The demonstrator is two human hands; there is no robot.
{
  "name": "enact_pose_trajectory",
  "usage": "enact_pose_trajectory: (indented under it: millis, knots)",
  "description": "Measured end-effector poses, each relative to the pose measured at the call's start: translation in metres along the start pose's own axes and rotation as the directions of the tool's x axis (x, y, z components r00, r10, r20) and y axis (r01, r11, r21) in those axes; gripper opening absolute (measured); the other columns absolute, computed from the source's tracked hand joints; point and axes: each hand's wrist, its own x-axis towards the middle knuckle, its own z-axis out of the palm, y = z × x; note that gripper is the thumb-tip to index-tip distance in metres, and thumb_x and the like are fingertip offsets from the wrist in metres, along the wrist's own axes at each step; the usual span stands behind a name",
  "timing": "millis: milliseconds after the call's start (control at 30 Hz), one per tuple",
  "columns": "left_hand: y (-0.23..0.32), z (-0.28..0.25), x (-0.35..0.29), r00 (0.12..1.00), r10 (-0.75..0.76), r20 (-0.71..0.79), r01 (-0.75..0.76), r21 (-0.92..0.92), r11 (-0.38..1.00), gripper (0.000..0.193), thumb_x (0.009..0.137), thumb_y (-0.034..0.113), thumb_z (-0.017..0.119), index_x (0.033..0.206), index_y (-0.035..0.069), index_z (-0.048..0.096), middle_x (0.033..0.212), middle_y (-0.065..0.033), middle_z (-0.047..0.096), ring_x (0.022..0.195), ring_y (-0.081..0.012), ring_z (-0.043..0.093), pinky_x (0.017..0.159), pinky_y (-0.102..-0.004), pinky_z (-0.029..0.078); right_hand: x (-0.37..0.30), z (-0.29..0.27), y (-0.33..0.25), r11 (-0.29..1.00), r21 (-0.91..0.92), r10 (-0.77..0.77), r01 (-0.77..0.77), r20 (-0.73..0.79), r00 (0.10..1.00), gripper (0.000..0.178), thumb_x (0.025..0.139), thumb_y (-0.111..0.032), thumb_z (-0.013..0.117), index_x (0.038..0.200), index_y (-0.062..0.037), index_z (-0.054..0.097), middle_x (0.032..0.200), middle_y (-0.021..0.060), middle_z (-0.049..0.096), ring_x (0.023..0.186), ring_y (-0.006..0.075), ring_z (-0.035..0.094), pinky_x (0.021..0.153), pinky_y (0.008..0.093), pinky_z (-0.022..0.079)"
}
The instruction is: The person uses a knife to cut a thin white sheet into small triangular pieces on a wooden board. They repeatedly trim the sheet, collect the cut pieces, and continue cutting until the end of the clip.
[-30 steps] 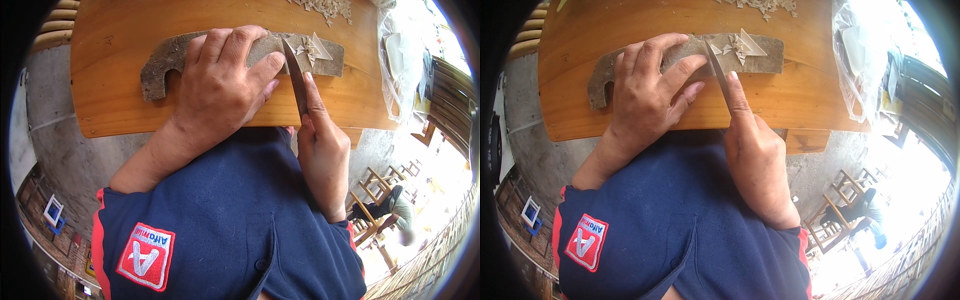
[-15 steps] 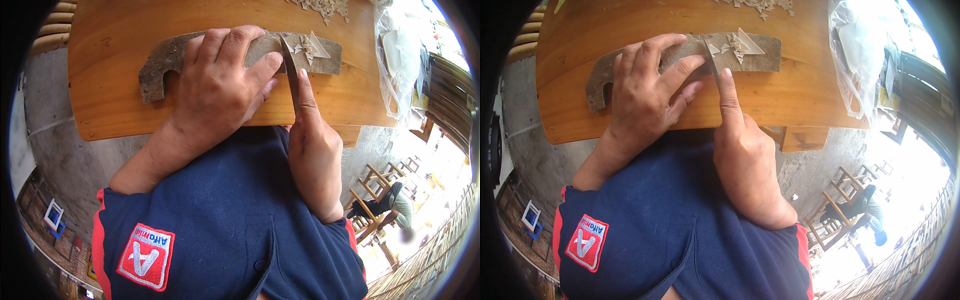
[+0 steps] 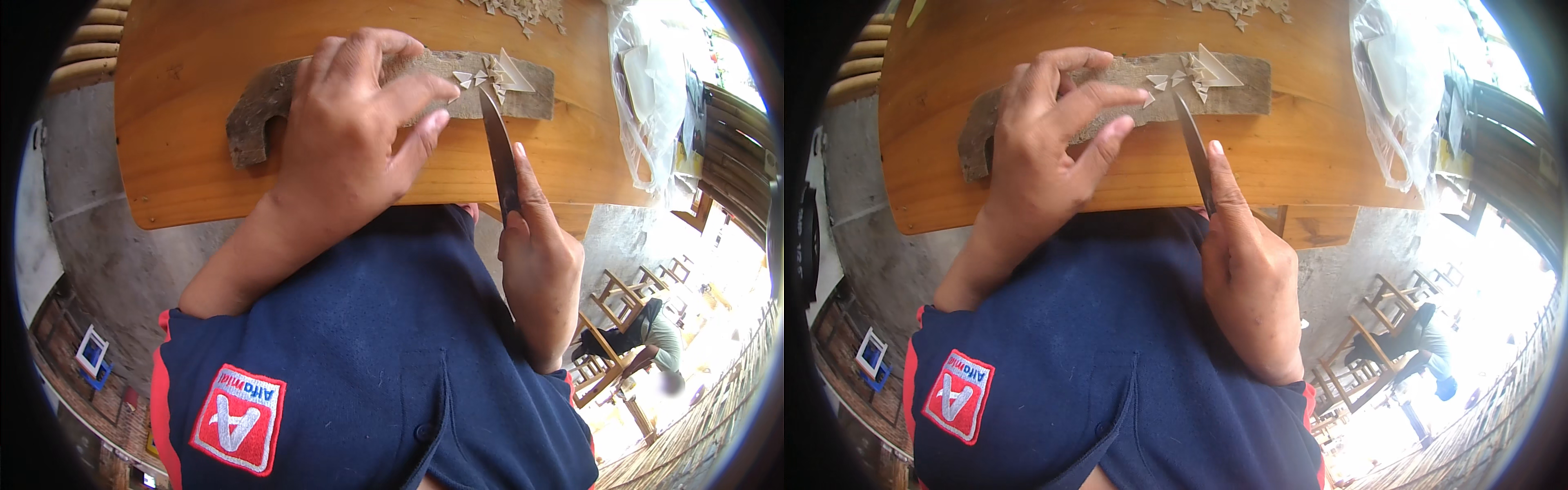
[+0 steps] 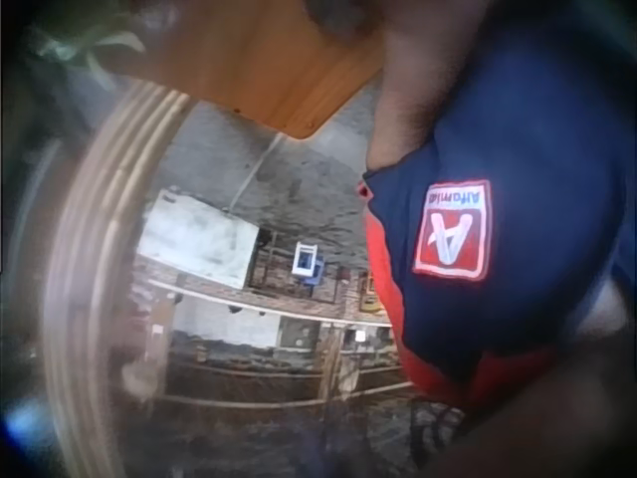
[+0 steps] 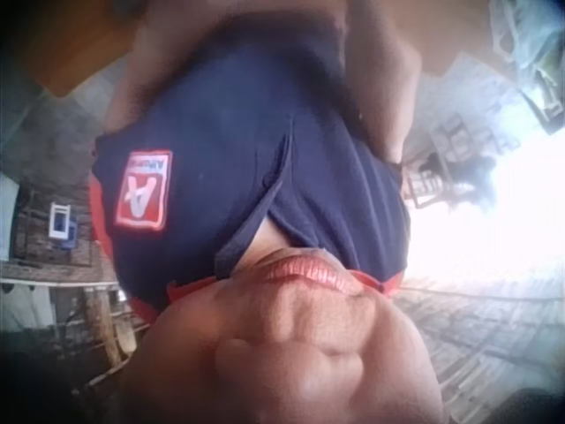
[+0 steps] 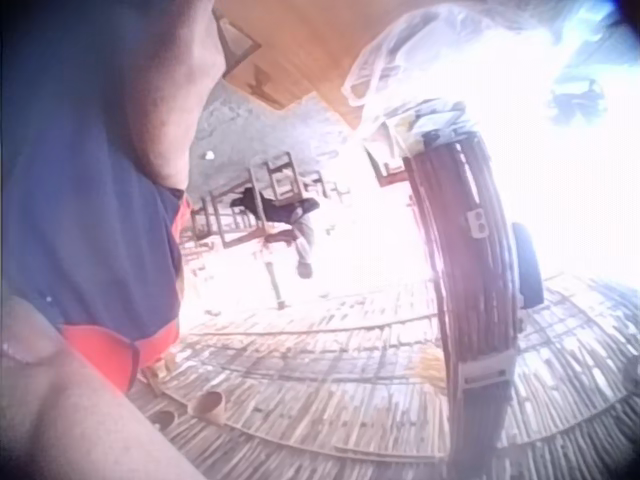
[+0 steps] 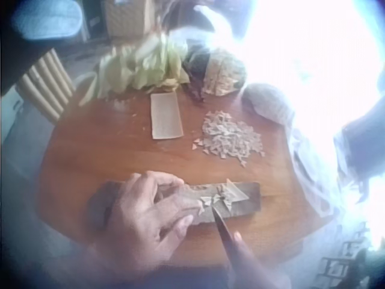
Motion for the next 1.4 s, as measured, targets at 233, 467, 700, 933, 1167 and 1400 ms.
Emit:
enact_pose_trajectory:
  millis: [233, 467, 700, 933, 1167, 1400]
  knots:
    - [0.004, 0.005, 0.03, 1.0, -0.026, -0.001, 0.026, 0.062, 0.998, 0.022, 0.084, 0.011, 0.08, 0.105, 0.014, 0.08, 0.108, -0.0068, 0.067, 0.102, -0.0275, 0.062, 0.087, -0.0397, 0.052, 0.006, 0.006, 0.001, 0.993, -0.031, -0.112, 0.115, 0.076, 0.991, 0.067, 0.091, 0.008, 0.06, 0.151, -0.0203, 0.055, 0.084, 0.0254, 0.068, 0.065, 0.0337, 0.069, 0.067, 0.0424, 0.055]
    - [-0.002, 0.012, 0.04, 1.0, 0.024, 0.016, -0.026, 0.092, 0.995, 0.017, 0.079, 0.012, 0.085, 0.094, 0.01, 0.078, 0.104, -0.0051, 0.067, 0.101, -0.0271, 0.062, 0.085, -0.0396, 0.053, 0.008, 0.007, 0.013, 0.973, -0.023, -0.226, 0.229, 0.083, 0.971, 0.072, 0.087, 0.007, 0.061, 0.156, -0.0119, 0.047, 0.069, 0.0174, 0.06, 0.061, 0.033, 0.064, 0.061, 0.0469, 0.053]
    - [0.021, -0.005, 0.048, 0.981, -0.116, 0.155, 0.109, 0.049, 0.993, 0.01, 0.085, 0.01, 0.077, 0.087, 0.002, 0.073, 0.115, -0.0144, 0.063, 0.116, -0.033, 0.058, 0.104, -0.0413, 0.048, 0.009, 0.004, 0.015, 0.965, -0.062, -0.25, 0.255, 0.083, 0.965, 0.072, 0.087, 0.006, 0.063, 0.155, -0.0115, 0.048, 0.067, 0.0156, 0.06, 0.058, 0.0318, 0.064, 0.059, 0.0462, 0.053]
    - [0.004, -0.008, 0.045, 0.973, -0.188, 0.132, 0.184, 0.04, 0.982, 0.01, 0.085, 0.013, 0.079, 0.092, 0.007, 0.077, 0.124, -0.0117, 0.065, 0.12, -0.0322, 0.057, 0.102, -0.0426, 0.047, 0.016, 0.0, 0.016, 0.969, -0.108, -0.221, 0.224, 0.034, 0.975, 0.069, 0.088, 0.007, 0.061, 0.153, -0.0139, 0.051, 0.077, 0.018, 0.065, 0.063, 0.0313, 0.067, 0.065, 0.0429, 0.055]
    - [0.007, 0.005, 0.024, 0.979, -0.2, 0.04, 0.193, 0.136, 0.972, 0.015, 0.086, 0.022, 0.08, 0.094, 0.009, 0.078, 0.146, -0.0168, 0.057, 0.138, -0.0366, 0.045, 0.113, -0.0461, 0.04, 0.028, -0.005, 0.025, 0.976, -0.039, -0.216, 0.214, -0.069, 0.974, 0.064, 0.092, 0.011, 0.058, 0.148, -0.0189, 0.059, 0.118, 0.0214, 0.074, 0.073, 0.0202, 0.068, 0.077, 0.0327, 0.057]
    - [0.004, 0.009, 0.019, 0.985, -0.171, -0.029, 0.173, 0.15, 0.973, 0.012, 0.088, 0.02, 0.079, 0.097, 0.011, 0.08, 0.15, -0.0216, 0.054, 0.143, -0.0407, 0.042, 0.116, -0.0491, 0.037, 0.022, -0.003, 0.016, 0.978, 0.007, -0.206, 0.207, -0.041, 0.978, 0.062, 0.092, 0.012, 0.058, 0.146, -0.0159, 0.062, 0.12, 0.0201, 0.074, 0.074, 0.0179, 0.069, 0.076, 0.0332, 0.057]
